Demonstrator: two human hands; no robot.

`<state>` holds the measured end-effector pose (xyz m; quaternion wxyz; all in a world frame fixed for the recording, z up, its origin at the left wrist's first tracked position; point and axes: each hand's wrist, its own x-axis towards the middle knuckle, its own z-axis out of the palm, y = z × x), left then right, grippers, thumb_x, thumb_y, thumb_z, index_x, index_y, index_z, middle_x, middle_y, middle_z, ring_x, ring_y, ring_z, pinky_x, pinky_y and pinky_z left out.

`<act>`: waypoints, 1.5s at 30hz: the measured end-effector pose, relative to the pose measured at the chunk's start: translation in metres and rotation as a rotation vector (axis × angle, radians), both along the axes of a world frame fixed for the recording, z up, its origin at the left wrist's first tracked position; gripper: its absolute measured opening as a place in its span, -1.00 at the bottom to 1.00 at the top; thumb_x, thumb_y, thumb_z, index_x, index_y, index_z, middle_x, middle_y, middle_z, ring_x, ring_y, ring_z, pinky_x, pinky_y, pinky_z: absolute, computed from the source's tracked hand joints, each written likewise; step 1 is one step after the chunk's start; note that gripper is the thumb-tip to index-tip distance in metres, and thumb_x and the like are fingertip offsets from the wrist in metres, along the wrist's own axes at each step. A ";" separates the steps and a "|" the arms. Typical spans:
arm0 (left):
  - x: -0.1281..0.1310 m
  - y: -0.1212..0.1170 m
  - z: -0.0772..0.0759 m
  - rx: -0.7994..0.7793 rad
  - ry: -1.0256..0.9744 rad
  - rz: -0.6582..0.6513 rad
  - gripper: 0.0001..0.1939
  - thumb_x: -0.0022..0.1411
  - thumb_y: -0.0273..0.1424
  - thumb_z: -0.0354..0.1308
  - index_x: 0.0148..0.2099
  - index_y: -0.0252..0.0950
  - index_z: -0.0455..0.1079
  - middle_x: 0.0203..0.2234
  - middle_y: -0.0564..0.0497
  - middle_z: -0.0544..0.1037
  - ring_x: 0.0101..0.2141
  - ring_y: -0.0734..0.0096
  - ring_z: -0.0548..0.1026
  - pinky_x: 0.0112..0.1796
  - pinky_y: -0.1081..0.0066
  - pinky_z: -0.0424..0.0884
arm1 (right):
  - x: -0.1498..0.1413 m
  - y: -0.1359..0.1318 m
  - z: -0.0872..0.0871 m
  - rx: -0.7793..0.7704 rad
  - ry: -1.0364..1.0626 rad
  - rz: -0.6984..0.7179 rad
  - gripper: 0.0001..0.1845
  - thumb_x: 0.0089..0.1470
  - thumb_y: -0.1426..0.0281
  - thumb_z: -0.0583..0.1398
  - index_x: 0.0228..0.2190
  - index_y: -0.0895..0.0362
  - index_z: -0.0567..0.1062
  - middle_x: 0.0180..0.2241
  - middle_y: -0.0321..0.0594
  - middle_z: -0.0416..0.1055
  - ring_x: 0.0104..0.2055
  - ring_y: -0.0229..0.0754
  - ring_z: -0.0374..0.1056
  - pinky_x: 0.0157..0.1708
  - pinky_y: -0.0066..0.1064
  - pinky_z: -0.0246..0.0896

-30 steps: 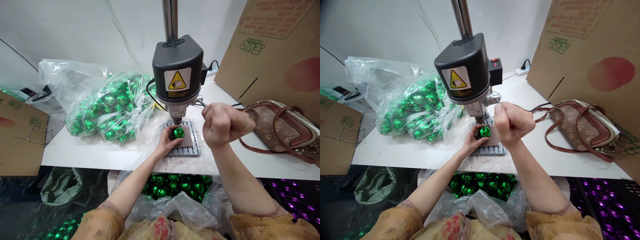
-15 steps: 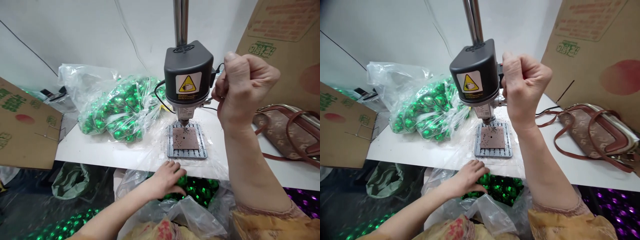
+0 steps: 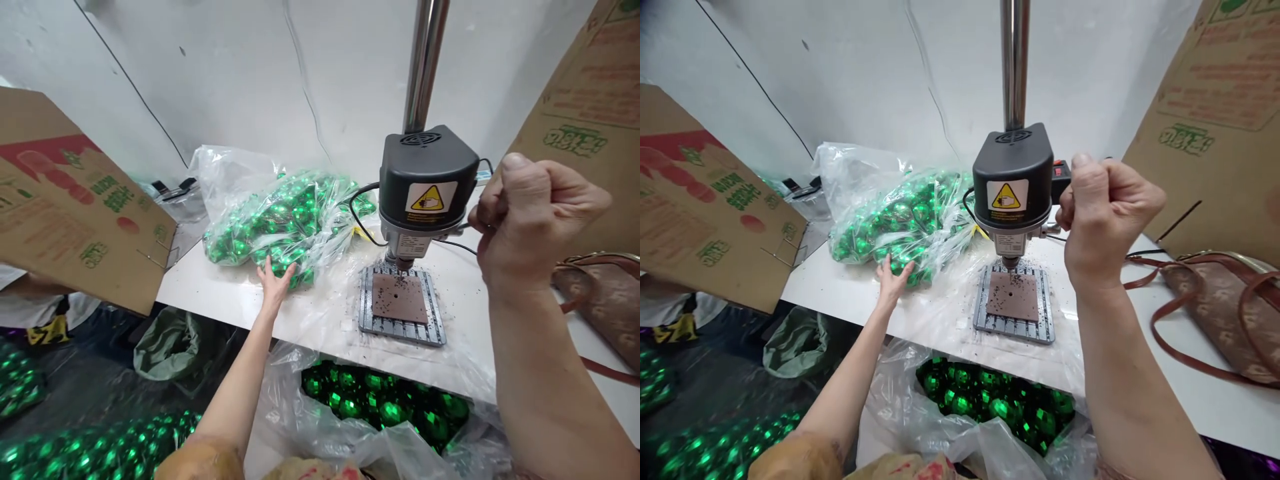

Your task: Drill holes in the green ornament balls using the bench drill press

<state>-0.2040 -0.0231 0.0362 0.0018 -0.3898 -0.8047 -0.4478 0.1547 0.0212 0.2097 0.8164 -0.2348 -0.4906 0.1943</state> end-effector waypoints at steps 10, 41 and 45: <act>0.004 0.025 0.002 0.363 -0.273 -0.150 -0.76 0.29 -0.21 0.14 -0.34 -0.28 0.36 -0.29 -0.03 0.49 -0.12 0.28 0.51 0.01 0.25 0.44 | -0.001 0.000 0.000 -0.023 0.039 0.021 -0.56 0.05 0.42 0.20 -0.75 0.11 0.18 -0.78 -0.47 0.05 -0.76 -0.49 -0.08 -0.79 -0.44 -0.24; 0.047 0.043 -0.019 0.173 -0.036 -0.317 -0.81 0.23 -0.26 0.21 -0.25 -0.28 0.52 0.08 -0.23 0.46 0.21 0.02 0.37 0.16 0.13 0.32 | 0.002 0.002 -0.005 -0.042 0.043 0.065 -0.54 0.08 0.37 0.23 -0.74 0.12 0.21 -0.77 -0.45 0.06 -0.73 -0.46 -0.06 -0.72 -0.42 -0.20; 0.029 0.043 -0.024 0.232 -0.072 -0.338 -0.77 0.24 -0.27 0.16 -0.42 -0.29 0.39 -0.50 -0.01 0.50 -0.24 0.23 0.54 -0.13 0.26 0.48 | 0.002 0.002 -0.007 -0.044 0.026 0.046 -0.51 0.11 0.30 0.24 -0.74 0.10 0.18 -0.76 -0.44 0.03 -0.72 -0.43 -0.08 -0.71 -0.40 -0.21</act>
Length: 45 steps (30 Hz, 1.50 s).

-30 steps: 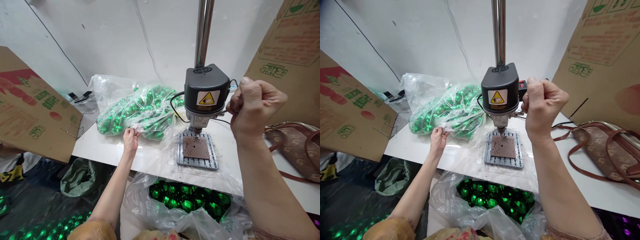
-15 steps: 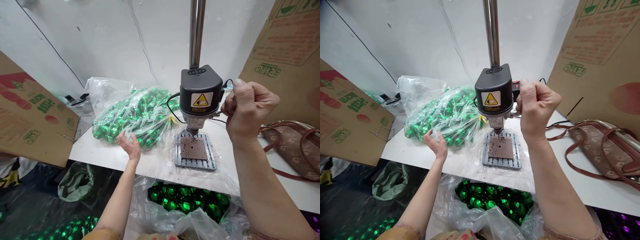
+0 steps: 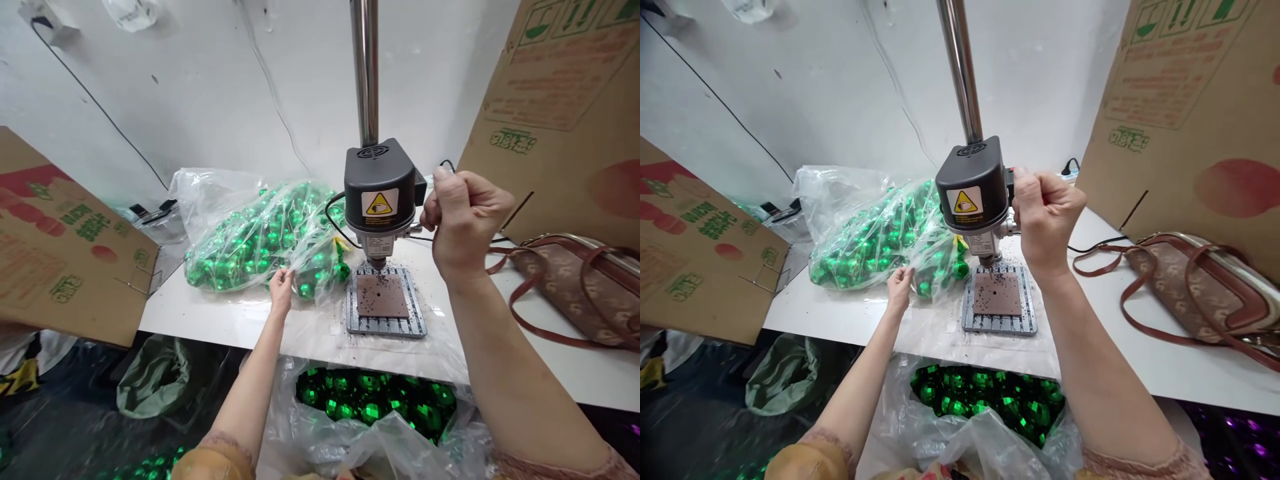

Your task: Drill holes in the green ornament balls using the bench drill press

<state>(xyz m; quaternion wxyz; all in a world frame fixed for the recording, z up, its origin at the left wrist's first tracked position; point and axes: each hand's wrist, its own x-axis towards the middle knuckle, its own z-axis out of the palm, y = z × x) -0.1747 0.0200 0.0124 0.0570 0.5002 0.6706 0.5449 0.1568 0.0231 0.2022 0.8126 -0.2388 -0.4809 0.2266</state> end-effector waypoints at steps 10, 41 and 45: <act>0.077 -0.032 0.030 0.211 0.529 -0.385 -0.75 0.29 -0.45 0.08 0.00 -0.23 0.42 0.10 -0.19 0.44 0.19 0.10 0.37 0.19 0.05 0.31 | 0.001 0.000 -0.002 -0.035 -0.088 -0.047 -0.47 0.17 0.25 0.21 -0.73 0.07 0.15 -0.75 -0.39 0.00 -0.69 -0.38 -0.10 -0.68 -0.33 -0.15; 0.134 -0.035 0.040 -0.360 -1.012 -0.772 -0.39 0.09 -0.20 0.41 0.14 -0.21 0.34 -0.22 0.00 0.55 -0.40 0.48 0.50 -0.43 0.50 0.37 | 0.001 0.000 -0.006 0.048 -0.088 -0.067 -0.47 0.20 0.20 0.20 -0.69 0.09 0.14 -0.72 -0.41 0.02 -0.68 -0.42 -0.09 -0.66 -0.40 -0.16; 0.141 -0.031 0.023 -0.278 -0.612 -0.700 -0.33 0.05 -0.21 0.44 0.16 -0.26 0.34 -0.17 -0.03 0.55 -0.24 0.38 0.51 -0.21 0.40 0.43 | 0.000 0.002 -0.006 0.073 -0.123 -0.077 -0.46 0.22 0.16 0.17 -0.66 0.08 0.10 -0.70 -0.41 0.00 -0.68 -0.44 -0.10 -0.64 -0.40 -0.15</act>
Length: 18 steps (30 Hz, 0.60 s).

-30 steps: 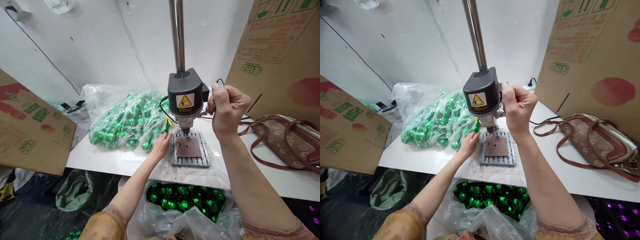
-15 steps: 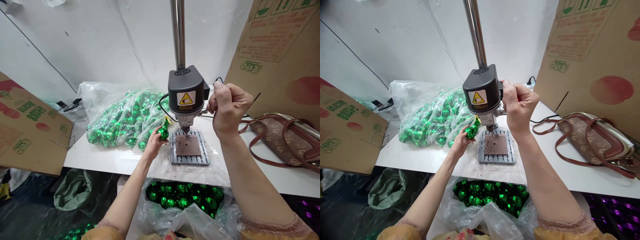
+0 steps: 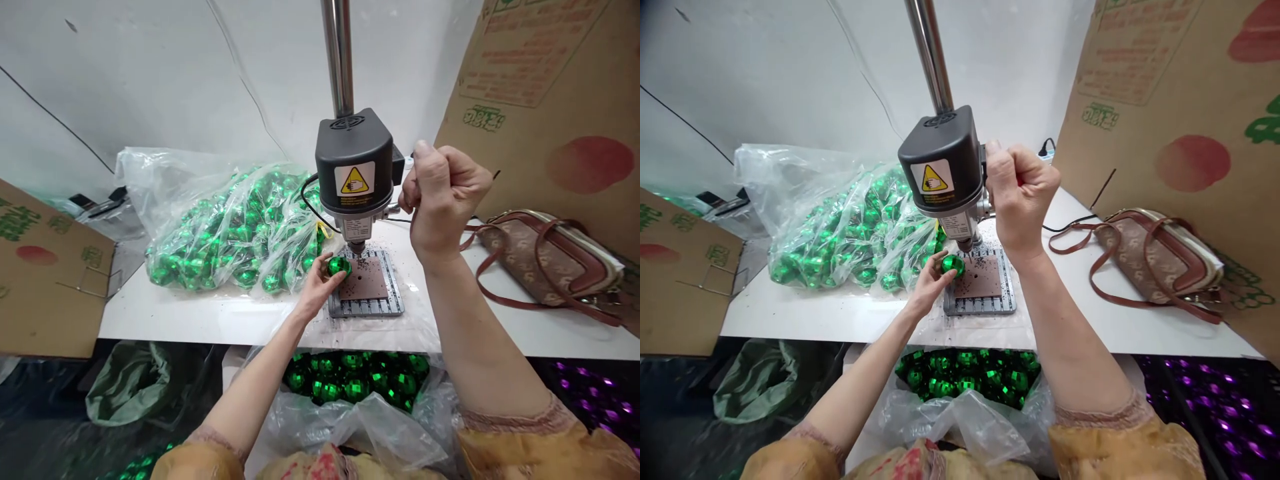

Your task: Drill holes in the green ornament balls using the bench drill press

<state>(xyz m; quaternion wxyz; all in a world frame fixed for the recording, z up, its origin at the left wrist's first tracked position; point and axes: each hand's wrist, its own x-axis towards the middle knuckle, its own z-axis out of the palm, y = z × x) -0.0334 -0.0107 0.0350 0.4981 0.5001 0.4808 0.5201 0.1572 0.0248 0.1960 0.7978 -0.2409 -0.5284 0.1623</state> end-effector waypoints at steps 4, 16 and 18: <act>0.004 0.013 -0.013 0.113 0.242 -0.062 -0.41 0.10 -0.19 0.40 0.13 -0.28 0.39 0.00 -0.13 0.53 0.04 0.14 0.46 0.10 0.19 0.34 | -0.001 0.000 0.001 0.024 0.022 0.027 -0.45 0.22 0.17 0.17 -0.66 0.08 0.07 -0.69 -0.41 -0.04 -0.69 -0.46 -0.11 -0.64 -0.41 -0.18; 0.010 0.022 -0.023 0.223 0.428 -0.093 -0.43 0.14 -0.16 0.38 0.15 -0.24 0.43 0.07 -0.15 0.51 0.13 0.03 0.43 0.20 0.06 0.28 | 0.000 0.002 0.001 0.027 0.024 0.010 -0.44 0.18 0.13 0.19 -0.66 0.10 0.07 -0.68 -0.42 -0.06 -0.69 -0.50 -0.11 -0.68 -0.48 -0.17; 0.012 0.019 -0.021 0.249 0.468 -0.068 -0.45 0.14 -0.16 0.38 0.13 -0.24 0.45 0.05 -0.15 0.52 0.12 0.03 0.43 0.18 0.05 0.30 | -0.001 0.001 0.002 0.024 0.057 0.036 -0.43 0.15 0.14 0.22 -0.68 0.10 0.08 -0.69 -0.43 -0.06 -0.69 -0.50 -0.12 -0.68 -0.48 -0.18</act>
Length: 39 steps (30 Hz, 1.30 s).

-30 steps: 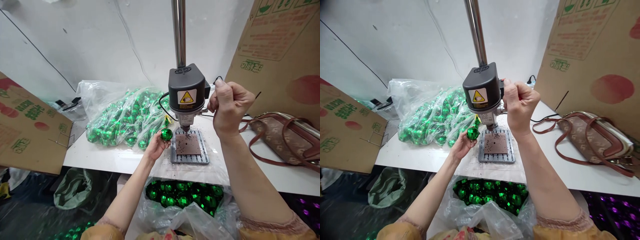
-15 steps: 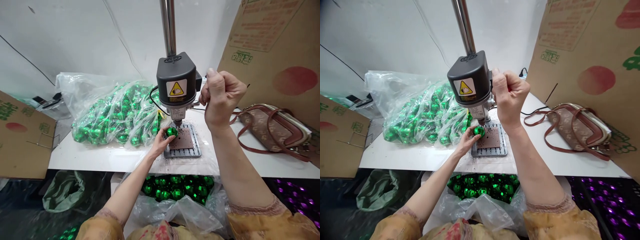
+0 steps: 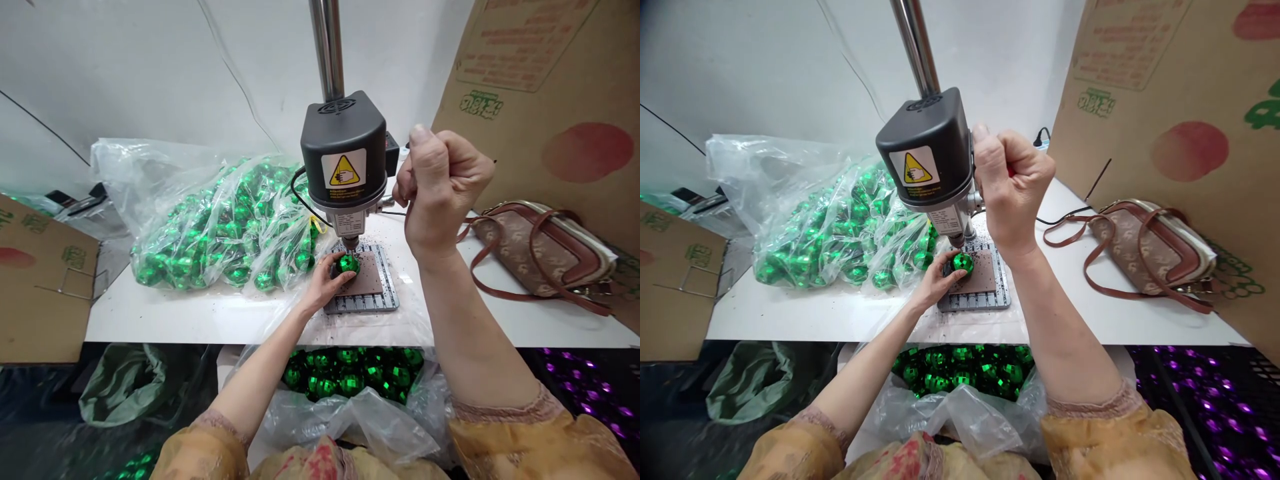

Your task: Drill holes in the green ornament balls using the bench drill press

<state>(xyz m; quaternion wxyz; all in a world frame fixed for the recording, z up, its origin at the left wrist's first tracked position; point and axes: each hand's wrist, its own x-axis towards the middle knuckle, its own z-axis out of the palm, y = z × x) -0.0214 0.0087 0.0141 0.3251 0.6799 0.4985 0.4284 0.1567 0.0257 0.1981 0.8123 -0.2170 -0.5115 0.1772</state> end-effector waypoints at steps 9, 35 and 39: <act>0.021 -0.008 0.000 0.009 0.020 -0.010 -0.43 0.12 -0.22 0.39 0.15 -0.25 0.39 0.00 -0.15 0.54 0.01 0.07 0.51 0.07 0.07 0.42 | 0.001 0.000 -0.001 0.041 -0.020 0.006 -0.47 0.19 0.22 0.20 -0.66 0.10 0.07 -0.68 -0.43 -0.05 -0.68 -0.49 -0.12 -0.67 -0.46 -0.18; 0.021 -0.008 -0.010 0.031 -0.056 -0.061 -0.42 0.15 -0.18 0.37 0.16 -0.23 0.34 0.05 -0.14 0.49 0.07 0.08 0.45 0.11 0.10 0.34 | -0.003 -0.008 -0.048 0.284 0.048 -0.126 -0.41 0.10 0.39 0.19 -0.65 0.14 -0.15 -0.72 -0.41 -0.17 -0.69 -0.42 -0.20 -0.66 -0.36 -0.30; 0.021 -0.008 -0.010 0.027 -0.049 -0.061 -0.42 0.16 -0.18 0.36 0.16 -0.23 0.34 0.04 -0.14 0.49 0.05 0.08 0.45 0.09 0.10 0.35 | -0.002 -0.005 -0.054 0.382 0.023 -0.120 -0.44 0.06 0.49 0.18 -0.65 0.14 -0.15 -0.73 -0.43 -0.16 -0.71 -0.43 -0.20 -0.70 -0.39 -0.30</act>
